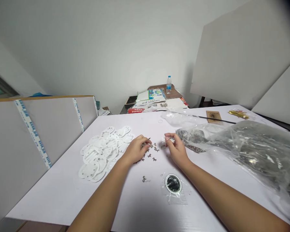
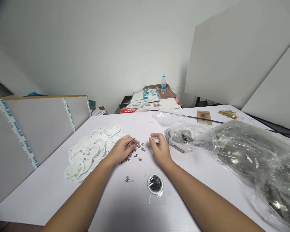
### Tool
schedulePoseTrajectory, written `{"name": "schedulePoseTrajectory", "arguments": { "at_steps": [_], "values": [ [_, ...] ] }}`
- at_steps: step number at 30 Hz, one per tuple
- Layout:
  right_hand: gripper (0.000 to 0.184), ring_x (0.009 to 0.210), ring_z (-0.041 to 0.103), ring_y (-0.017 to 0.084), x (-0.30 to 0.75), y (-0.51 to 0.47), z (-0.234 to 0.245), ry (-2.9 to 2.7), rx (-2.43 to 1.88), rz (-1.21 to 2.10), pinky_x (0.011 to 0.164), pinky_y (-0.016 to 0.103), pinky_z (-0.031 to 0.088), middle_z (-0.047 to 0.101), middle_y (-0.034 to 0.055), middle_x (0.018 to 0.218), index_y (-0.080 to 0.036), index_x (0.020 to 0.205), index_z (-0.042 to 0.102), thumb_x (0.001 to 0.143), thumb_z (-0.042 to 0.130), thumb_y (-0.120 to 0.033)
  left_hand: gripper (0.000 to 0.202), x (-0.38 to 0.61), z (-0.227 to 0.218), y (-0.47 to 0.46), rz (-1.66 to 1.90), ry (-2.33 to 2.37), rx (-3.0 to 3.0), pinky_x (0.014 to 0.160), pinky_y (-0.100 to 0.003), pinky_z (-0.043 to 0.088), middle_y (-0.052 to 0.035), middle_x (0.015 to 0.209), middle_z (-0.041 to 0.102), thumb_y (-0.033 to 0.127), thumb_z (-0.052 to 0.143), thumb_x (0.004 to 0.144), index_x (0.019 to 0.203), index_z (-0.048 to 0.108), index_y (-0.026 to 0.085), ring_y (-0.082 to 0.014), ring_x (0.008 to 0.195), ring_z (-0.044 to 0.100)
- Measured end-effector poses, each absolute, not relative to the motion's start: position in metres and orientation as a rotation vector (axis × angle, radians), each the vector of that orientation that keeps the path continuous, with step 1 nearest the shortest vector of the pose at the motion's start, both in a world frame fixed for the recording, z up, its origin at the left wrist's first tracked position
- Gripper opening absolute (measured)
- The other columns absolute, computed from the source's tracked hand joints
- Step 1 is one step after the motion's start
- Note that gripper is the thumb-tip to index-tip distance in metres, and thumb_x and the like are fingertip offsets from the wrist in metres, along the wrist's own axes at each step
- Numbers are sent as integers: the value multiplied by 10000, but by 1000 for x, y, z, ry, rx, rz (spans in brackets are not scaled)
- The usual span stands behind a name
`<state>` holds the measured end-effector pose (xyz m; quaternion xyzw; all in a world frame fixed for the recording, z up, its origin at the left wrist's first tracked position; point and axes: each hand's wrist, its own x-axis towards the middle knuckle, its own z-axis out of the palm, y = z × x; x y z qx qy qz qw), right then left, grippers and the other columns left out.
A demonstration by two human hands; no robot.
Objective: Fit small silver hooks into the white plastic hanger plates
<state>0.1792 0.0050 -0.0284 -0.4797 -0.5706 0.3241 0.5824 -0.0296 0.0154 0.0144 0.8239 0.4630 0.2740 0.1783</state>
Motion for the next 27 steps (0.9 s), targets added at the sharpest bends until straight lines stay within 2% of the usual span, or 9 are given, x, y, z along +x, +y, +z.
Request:
{"name": "schedulePoseTrajectory", "arguments": {
  "at_steps": [5,10,13,16,18,22,24,26,27],
  "values": [
    [190,1088,561,253,178,7,-33,-1440,-1103,638,752,351,502,581,102,1190,-204,1034,573,883,509,-300,206,-32,11,16,573,1325,2343,802,-283,455,-23,951,594,212,547,857,980,707,255,-164,836,596],
    [192,1132,528,270,179,6,-34,-1485,-1101,557,716,349,505,566,104,1189,-218,1035,568,855,512,-254,226,-33,18,14,461,1320,2298,804,-279,453,-23,973,600,230,500,878,948,713,259,-164,847,595],
    [190,1135,524,272,181,6,-33,-1456,-1058,488,836,400,488,563,101,1172,-220,1038,563,857,515,-247,182,-39,27,14,375,1239,2222,785,-277,448,-22,958,632,276,547,857,926,713,248,-174,872,602],
    [192,1148,516,265,183,6,-32,-1351,-1011,463,986,446,404,571,85,1144,-225,1054,551,870,514,-263,208,-48,36,12,230,1135,2100,714,-266,438,-22,900,660,330,679,761,936,708,220,-171,821,607],
    [203,1106,532,256,184,8,-31,-1232,-1018,523,972,441,407,579,72,1140,-233,1072,546,882,509,-292,285,-53,42,10,147,1132,2055,664,-257,419,-14,859,659,354,752,682,924,704,210,-160,762,598],
    [194,907,566,205,187,12,-34,-1066,-1020,722,800,370,473,579,44,1127,-244,1046,563,886,511,-339,402,-55,48,4,-4,1121,2082,600,-241,380,7,813,638,417,842,544,842,677,205,-148,709,573],
    [174,841,562,179,188,16,-36,-1041,-1011,792,776,348,467,578,26,1100,-246,1015,575,878,519,-337,452,-48,47,0,-99,1064,2110,576,-237,368,16,778,630,445,868,487,807,660,203,-146,688,564],
    [158,789,556,156,189,20,-38,-995,-1013,831,770,334,451,581,9,1068,-249,991,586,869,522,-326,442,-37,43,-4,-95,1040,2157,573,-239,371,21,755,623,465,860,513,804,653,205,-144,674,562],
    [151,766,552,147,190,22,-39,-962,-1010,844,762,326,443,583,2,1050,-251,979,592,863,523,-320,402,-30,40,-6,-26,1048,2198,592,-243,382,20,753,620,470,835,572,817,655,207,-144,682,566]
  ]
}}
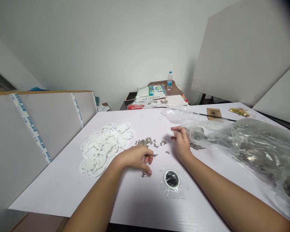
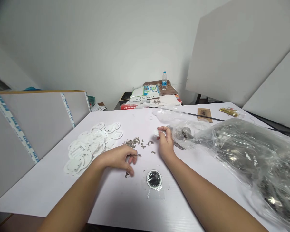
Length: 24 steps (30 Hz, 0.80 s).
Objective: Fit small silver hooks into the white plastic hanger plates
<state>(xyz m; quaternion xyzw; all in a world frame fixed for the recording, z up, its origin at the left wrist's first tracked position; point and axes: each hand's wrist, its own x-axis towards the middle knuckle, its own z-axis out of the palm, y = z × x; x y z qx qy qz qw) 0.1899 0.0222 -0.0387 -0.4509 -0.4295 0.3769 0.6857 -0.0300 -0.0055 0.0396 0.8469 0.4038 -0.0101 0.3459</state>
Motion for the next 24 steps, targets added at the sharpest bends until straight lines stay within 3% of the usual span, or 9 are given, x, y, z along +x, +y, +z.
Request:
{"name": "schedulePoseTrajectory", "arguments": {
  "at_steps": [3,6,12,15,19,24],
  "values": [
    [129,736,544,135,191,28,-38,-864,-959,891,731,303,430,594,-9,1018,-250,931,603,838,536,-307,245,-8,29,-11,326,1104,2357,739,-275,419,-7,858,636,432,667,815,953,676,230,-159,813,587],
    [112,727,550,138,194,32,-33,-772,-859,988,684,287,430,605,-3,994,-236,878,605,796,552,-291,313,12,19,-18,426,1169,2510,776,-304,424,-33,1002,624,428,531,917,1180,640,296,-181,879,587],
    [113,663,549,140,206,40,-22,-690,-692,1080,581,265,397,626,12,877,-217,823,606,738,558,-273,433,42,14,-26,209,1117,2798,665,-300,429,-31,1062,603,523,462,928,1314,548,345,-170,768,592],
    [115,671,554,142,208,42,-22,-698,-689,1092,574,263,395,628,13,869,-220,821,608,738,554,-280,438,45,15,-26,123,1108,2855,626,-299,419,-25,1050,599,561,438,924,1278,578,343,-171,750,594],
    [115,658,545,139,205,40,-26,-758,-710,1126,573,264,400,637,11,869,-219,823,616,738,562,-274,419,34,19,-20,166,1259,2817,652,-310,419,-36,1057,592,549,417,935,1200,629,304,-175,762,593],
    [114,695,559,151,199,37,-31,-843,-763,1138,593,269,408,650,10,884,-213,822,632,739,574,-264,338,7,24,-13,235,1155,2720,713,-298,417,-12,1025,592,473,440,949,1190,643,353,-159,834,589]
  ]
}}
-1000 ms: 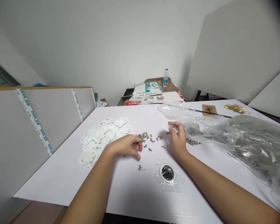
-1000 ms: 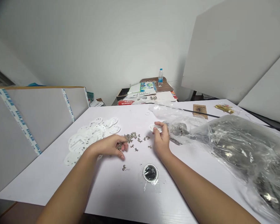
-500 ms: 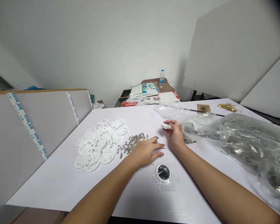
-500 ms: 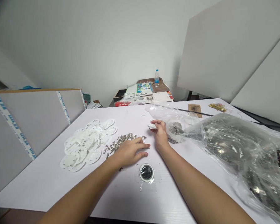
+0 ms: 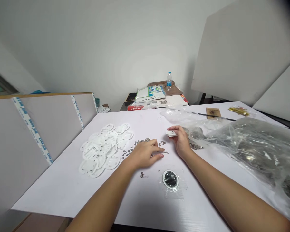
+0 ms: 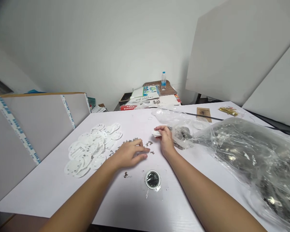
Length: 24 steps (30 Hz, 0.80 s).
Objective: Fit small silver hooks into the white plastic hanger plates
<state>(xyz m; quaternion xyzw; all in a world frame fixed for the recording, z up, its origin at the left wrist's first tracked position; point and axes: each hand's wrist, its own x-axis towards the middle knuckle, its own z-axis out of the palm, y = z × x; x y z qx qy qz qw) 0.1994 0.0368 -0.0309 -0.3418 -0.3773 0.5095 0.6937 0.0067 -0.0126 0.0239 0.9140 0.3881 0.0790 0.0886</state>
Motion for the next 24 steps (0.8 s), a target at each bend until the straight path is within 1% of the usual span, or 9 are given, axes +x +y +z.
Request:
{"name": "schedulePoseTrajectory", "arguments": {
  "at_steps": [3,6,8,10,12,14,16,20,24],
  "values": [
    [115,693,553,147,198,37,-34,-878,-785,1123,589,263,396,653,8,890,-210,828,636,743,575,-257,307,-7,29,-9,178,1140,2692,704,-295,406,-14,994,596,452,489,924,1129,685,335,-163,829,586],
    [113,678,541,140,198,38,-36,-901,-788,1112,584,261,391,649,5,888,-209,831,636,752,567,-252,327,-24,40,-4,325,1308,2572,721,-293,408,-31,977,588,419,465,927,1137,686,299,-166,821,574],
    [112,670,536,140,198,37,-37,-924,-791,1101,580,263,392,648,7,884,-210,832,636,758,561,-251,328,-38,49,0,404,1379,2450,735,-292,415,-39,935,584,416,467,915,1084,706,267,-170,814,565],
    [113,672,535,146,197,36,-36,-948,-798,1088,572,265,394,647,13,884,-209,834,635,763,560,-255,271,-53,54,3,328,1388,2323,711,-285,418,-35,879,591,410,540,859,968,725,247,-179,808,570],
    [113,679,538,149,195,34,-36,-953,-804,1085,566,265,399,645,17,885,-209,834,633,763,560,-258,203,-65,54,6,164,1362,2218,656,-270,414,-21,835,601,371,647,758,897,719,241,-177,774,578],
    [111,683,543,150,193,33,-35,-931,-805,1114,560,265,406,642,19,891,-209,831,630,762,561,-262,223,-73,48,8,52,1348,2133,585,-252,398,-11,838,606,315,699,675,886,706,242,-164,715,580],
    [108,682,547,151,191,32,-34,-910,-807,1152,551,265,410,641,20,898,-210,830,626,760,563,-265,240,-75,42,10,22,1346,2088,535,-238,377,-9,857,604,268,691,644,883,697,241,-148,665,575],
    [102,671,548,147,190,31,-34,-898,-796,1184,544,263,408,640,21,895,-206,829,623,763,565,-259,164,-70,35,12,43,1323,2103,521,-226,363,-19,883,616,219,622,674,822,692,220,-136,650,580],
    [101,673,551,141,191,33,-37,-910,-766,1187,547,261,409,639,18,896,-205,840,627,780,558,-250,139,-64,35,12,54,1278,2139,550,-227,375,-23,923,640,189,555,738,789,683,207,-145,720,610]
  ]
}}
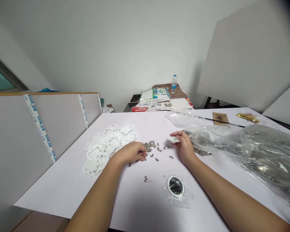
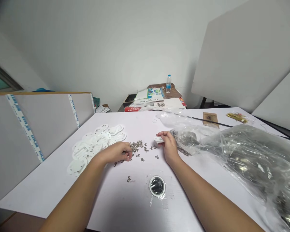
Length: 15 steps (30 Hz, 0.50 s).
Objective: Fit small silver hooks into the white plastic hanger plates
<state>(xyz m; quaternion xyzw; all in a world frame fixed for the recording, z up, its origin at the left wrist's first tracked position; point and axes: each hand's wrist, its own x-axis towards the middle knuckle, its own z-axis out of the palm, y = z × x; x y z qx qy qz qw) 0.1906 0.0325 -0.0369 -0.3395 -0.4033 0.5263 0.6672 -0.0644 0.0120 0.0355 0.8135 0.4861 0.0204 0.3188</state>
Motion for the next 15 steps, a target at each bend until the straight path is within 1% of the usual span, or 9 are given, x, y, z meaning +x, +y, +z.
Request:
{"name": "schedulePoseTrajectory", "arguments": {
  "at_steps": [3,7,15],
  "values": [
    [99,666,551,143,190,34,-39,-923,-767,1176,540,265,411,639,17,889,-207,837,629,785,555,-249,105,-62,35,12,67,1314,2175,574,-232,378,-9,899,649,179,560,744,769,656,213,-149,742,603],
    [95,660,552,139,190,34,-39,-922,-765,1179,537,262,404,640,13,888,-209,836,629,790,556,-248,117,-58,31,12,91,1357,2235,595,-239,366,-9,898,644,139,522,755,753,615,209,-146,743,574],
    [92,656,558,140,191,34,-39,-952,-781,1173,539,267,408,638,11,905,-214,852,618,806,555,-263,110,-56,35,12,144,1360,2287,637,-261,360,-13,868,602,157,453,769,745,550,202,-151,723,502]
  ]
}}
